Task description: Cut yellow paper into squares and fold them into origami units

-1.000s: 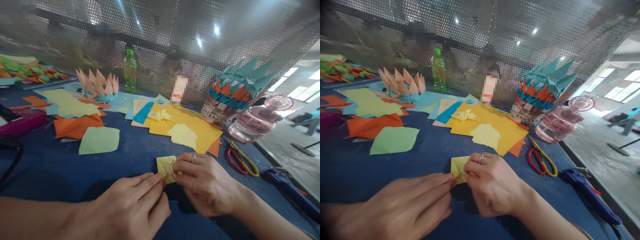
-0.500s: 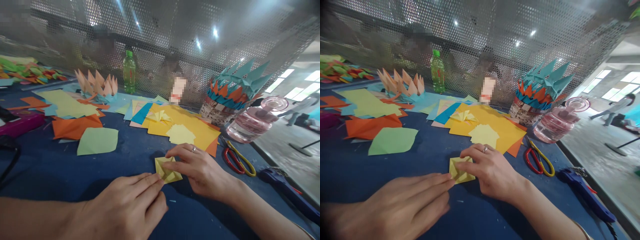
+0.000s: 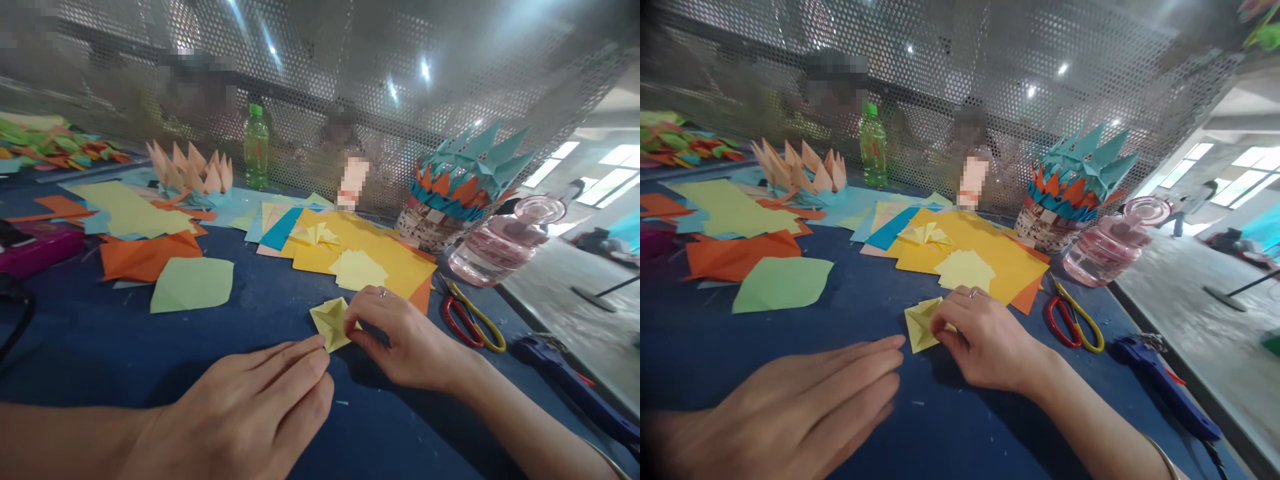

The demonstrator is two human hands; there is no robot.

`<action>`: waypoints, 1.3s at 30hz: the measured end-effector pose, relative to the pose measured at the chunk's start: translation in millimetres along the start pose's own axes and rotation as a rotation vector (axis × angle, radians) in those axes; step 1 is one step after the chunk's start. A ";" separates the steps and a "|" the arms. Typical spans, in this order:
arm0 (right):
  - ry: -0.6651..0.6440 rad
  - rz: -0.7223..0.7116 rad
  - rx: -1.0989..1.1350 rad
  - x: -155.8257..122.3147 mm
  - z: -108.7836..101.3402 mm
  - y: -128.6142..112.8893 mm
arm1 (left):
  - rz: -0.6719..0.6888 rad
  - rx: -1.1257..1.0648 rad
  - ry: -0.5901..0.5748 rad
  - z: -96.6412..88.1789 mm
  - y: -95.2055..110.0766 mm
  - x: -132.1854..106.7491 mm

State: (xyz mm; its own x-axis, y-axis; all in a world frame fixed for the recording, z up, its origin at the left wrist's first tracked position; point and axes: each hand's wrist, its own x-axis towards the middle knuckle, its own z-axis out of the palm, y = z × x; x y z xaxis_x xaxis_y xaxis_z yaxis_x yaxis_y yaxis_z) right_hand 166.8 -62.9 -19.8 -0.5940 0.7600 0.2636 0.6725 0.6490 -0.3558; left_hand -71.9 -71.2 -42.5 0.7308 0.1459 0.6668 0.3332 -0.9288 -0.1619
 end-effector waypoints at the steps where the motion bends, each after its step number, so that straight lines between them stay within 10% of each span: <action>1: 0.020 0.023 0.024 0.0 0.9 -0.8 | -0.001 0.003 -0.013 0.7 -0.3 -0.9; 12: 0.068 0.091 0.161 1.4 14.7 -5.1 | -0.103 -0.045 -0.175 8.6 1.5 0.4; 39: 0.030 -0.173 0.031 0.7 6.9 -1.9 | -0.125 -0.052 -0.071 6.5 -0.1 5.4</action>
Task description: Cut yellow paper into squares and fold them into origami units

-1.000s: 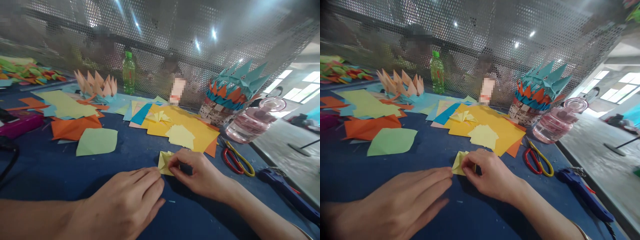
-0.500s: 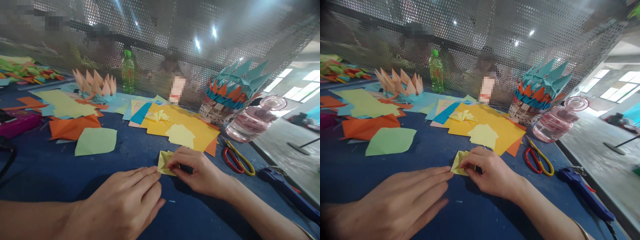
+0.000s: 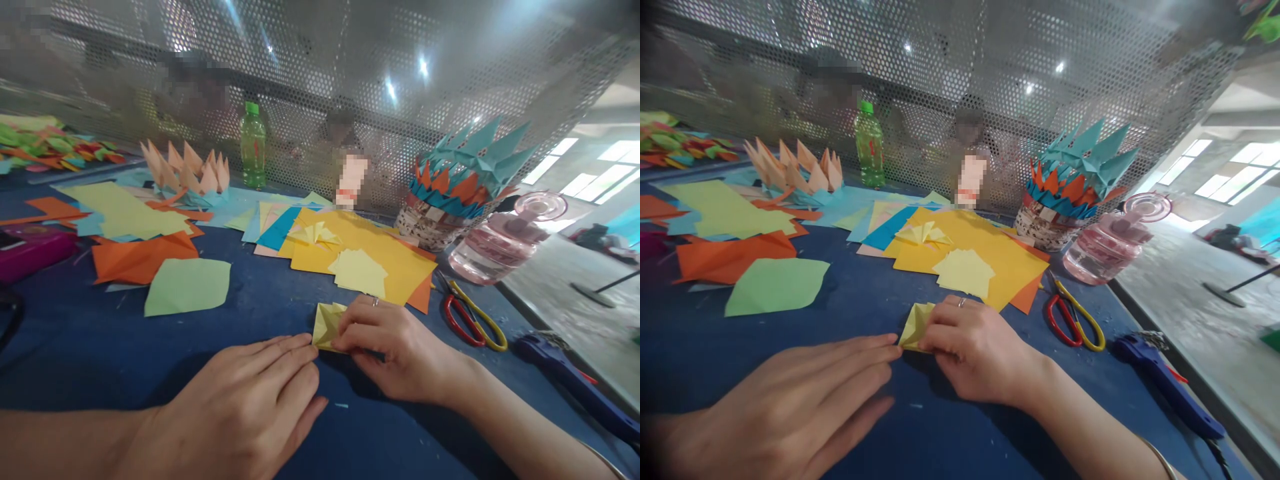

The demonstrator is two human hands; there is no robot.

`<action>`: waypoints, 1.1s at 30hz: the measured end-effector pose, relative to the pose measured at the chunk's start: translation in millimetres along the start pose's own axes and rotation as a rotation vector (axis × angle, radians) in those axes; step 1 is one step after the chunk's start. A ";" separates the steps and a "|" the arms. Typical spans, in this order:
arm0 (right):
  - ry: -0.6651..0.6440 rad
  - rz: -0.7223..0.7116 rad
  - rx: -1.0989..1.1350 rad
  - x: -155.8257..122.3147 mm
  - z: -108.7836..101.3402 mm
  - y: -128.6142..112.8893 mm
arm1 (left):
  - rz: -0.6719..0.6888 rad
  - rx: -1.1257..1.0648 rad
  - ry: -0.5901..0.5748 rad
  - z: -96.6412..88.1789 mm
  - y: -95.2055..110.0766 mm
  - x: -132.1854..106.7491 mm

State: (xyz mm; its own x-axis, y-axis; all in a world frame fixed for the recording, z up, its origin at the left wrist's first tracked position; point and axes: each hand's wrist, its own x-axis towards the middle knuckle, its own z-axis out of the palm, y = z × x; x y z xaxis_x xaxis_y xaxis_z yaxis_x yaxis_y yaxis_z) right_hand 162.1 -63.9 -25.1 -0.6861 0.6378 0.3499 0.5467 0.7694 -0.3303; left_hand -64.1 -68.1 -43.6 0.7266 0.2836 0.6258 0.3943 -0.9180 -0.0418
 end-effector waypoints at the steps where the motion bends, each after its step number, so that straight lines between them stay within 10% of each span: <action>1: -0.006 -0.010 -0.023 0.4 -0.7 -0.7 | 0.001 0.006 0.002 -0.3 0.0 -0.2; 33: -0.065 -0.101 -0.298 -1.5 1.8 -5.3 | 0.099 0.074 -0.049 -0.4 0.9 3.7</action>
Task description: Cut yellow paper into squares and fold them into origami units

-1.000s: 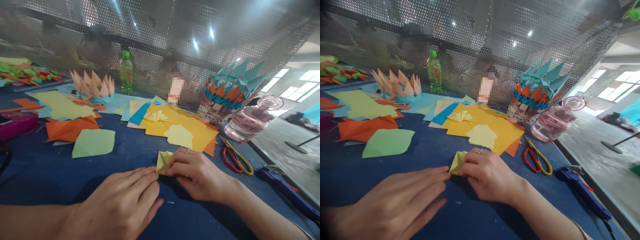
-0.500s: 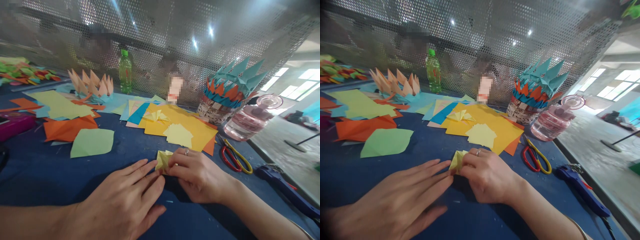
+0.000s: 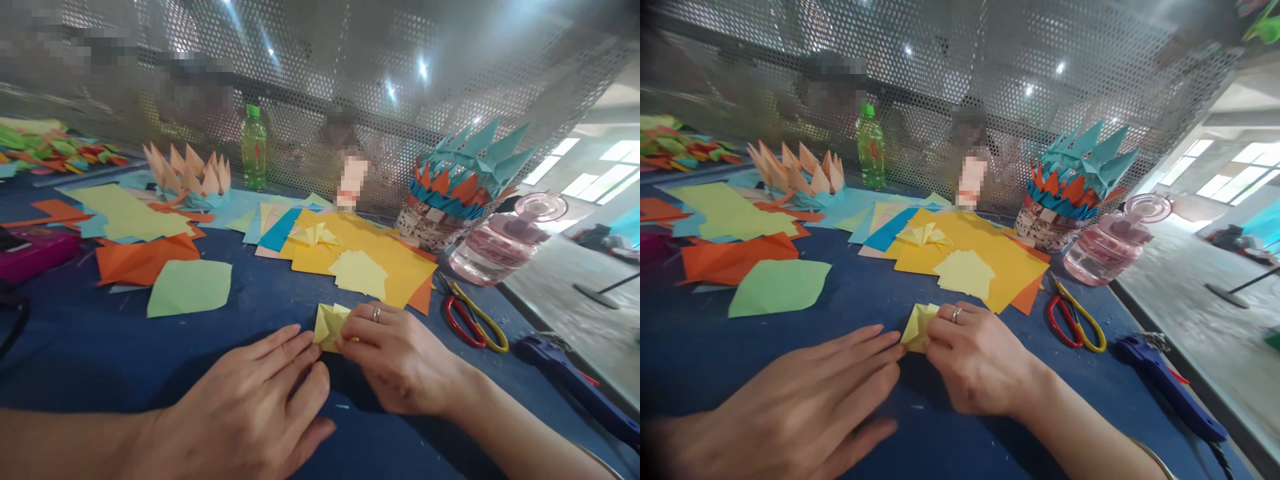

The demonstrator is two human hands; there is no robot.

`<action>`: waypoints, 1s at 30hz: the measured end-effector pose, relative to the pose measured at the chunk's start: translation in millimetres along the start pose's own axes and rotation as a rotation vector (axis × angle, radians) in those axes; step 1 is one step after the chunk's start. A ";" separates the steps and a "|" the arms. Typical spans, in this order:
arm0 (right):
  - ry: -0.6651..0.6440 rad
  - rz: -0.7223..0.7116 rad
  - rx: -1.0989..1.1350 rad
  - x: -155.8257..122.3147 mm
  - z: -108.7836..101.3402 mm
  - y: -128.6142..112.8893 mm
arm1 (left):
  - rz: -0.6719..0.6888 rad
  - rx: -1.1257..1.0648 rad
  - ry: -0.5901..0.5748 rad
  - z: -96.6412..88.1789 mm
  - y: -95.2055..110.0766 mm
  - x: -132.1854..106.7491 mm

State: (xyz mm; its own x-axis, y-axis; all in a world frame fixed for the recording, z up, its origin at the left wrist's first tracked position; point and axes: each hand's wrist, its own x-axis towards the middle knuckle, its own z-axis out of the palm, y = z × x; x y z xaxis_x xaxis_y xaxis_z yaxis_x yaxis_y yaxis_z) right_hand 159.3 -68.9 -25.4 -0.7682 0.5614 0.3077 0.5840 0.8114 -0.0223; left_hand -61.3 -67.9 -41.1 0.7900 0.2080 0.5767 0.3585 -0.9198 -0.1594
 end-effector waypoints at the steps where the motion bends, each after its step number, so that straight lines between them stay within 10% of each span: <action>1: 0.026 0.009 0.024 -0.5 -0.3 1.9 | 0.002 0.001 0.000 -0.8 -0.2 0.3; 30: 0.003 0.404 0.464 -0.5 2.8 6.4 | -0.023 -0.031 -0.033 -3.4 -3.5 -3.5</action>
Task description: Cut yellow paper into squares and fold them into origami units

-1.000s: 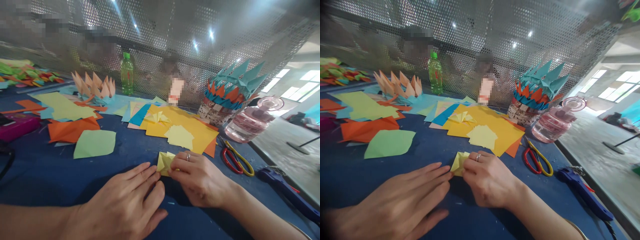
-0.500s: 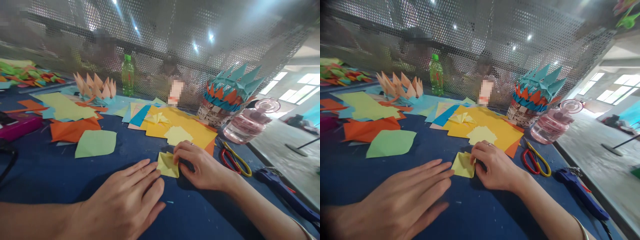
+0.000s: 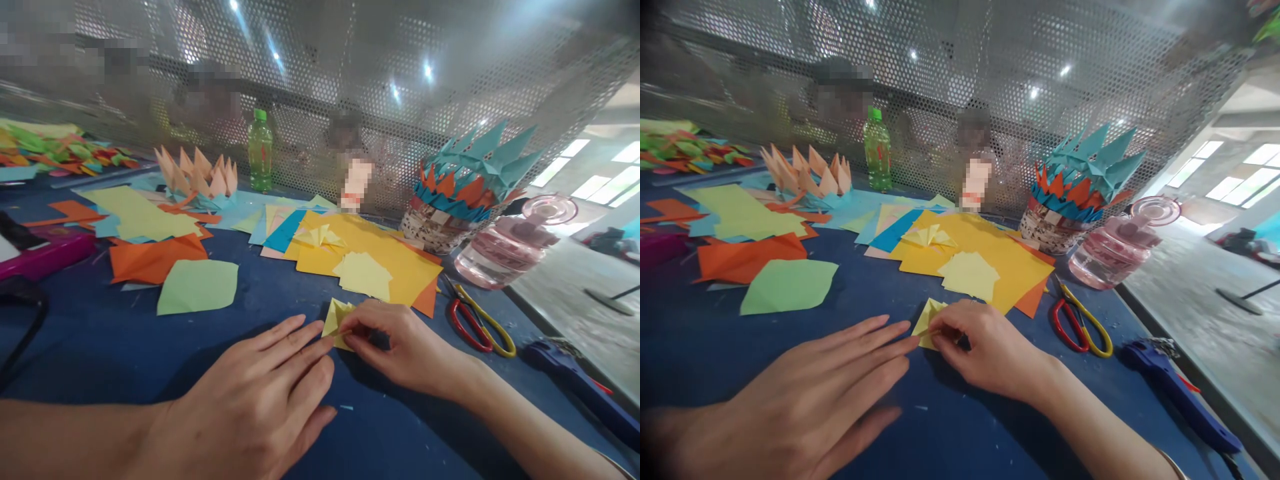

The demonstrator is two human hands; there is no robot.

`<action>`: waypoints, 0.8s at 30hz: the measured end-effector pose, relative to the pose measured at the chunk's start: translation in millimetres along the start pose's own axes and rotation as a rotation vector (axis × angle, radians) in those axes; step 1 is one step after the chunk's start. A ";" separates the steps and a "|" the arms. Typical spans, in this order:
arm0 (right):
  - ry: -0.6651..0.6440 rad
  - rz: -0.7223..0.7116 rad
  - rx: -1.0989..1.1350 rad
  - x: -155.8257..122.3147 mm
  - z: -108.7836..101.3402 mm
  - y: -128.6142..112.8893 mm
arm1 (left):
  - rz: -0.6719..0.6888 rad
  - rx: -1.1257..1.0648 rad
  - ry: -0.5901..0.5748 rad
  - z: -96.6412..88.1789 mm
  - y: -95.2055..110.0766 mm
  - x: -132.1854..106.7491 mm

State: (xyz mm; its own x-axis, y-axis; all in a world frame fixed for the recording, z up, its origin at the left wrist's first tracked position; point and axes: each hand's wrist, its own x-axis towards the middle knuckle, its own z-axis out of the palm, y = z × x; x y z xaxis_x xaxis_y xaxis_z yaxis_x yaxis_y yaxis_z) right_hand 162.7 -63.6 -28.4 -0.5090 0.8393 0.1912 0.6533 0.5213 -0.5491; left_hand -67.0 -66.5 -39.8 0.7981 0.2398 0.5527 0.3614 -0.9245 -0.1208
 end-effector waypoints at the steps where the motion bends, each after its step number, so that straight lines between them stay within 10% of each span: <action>1: 0.007 -0.007 -0.003 0.5 1.0 1.1 | -0.001 -0.001 -0.003 0.5 -0.4 -0.3; 24: -0.063 -0.179 -0.077 -0.6 -6.4 1.3 | -0.045 -0.039 0.001 -0.3 -0.8 4.6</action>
State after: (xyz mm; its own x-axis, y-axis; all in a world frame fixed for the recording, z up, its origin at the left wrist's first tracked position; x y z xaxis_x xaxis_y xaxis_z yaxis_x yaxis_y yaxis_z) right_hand 167.4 -62.4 -24.0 -0.6529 0.7224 0.2276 0.5892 0.6733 -0.4466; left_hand -63.8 -64.8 -36.9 0.7810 0.2812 0.5576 0.3780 -0.9236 -0.0637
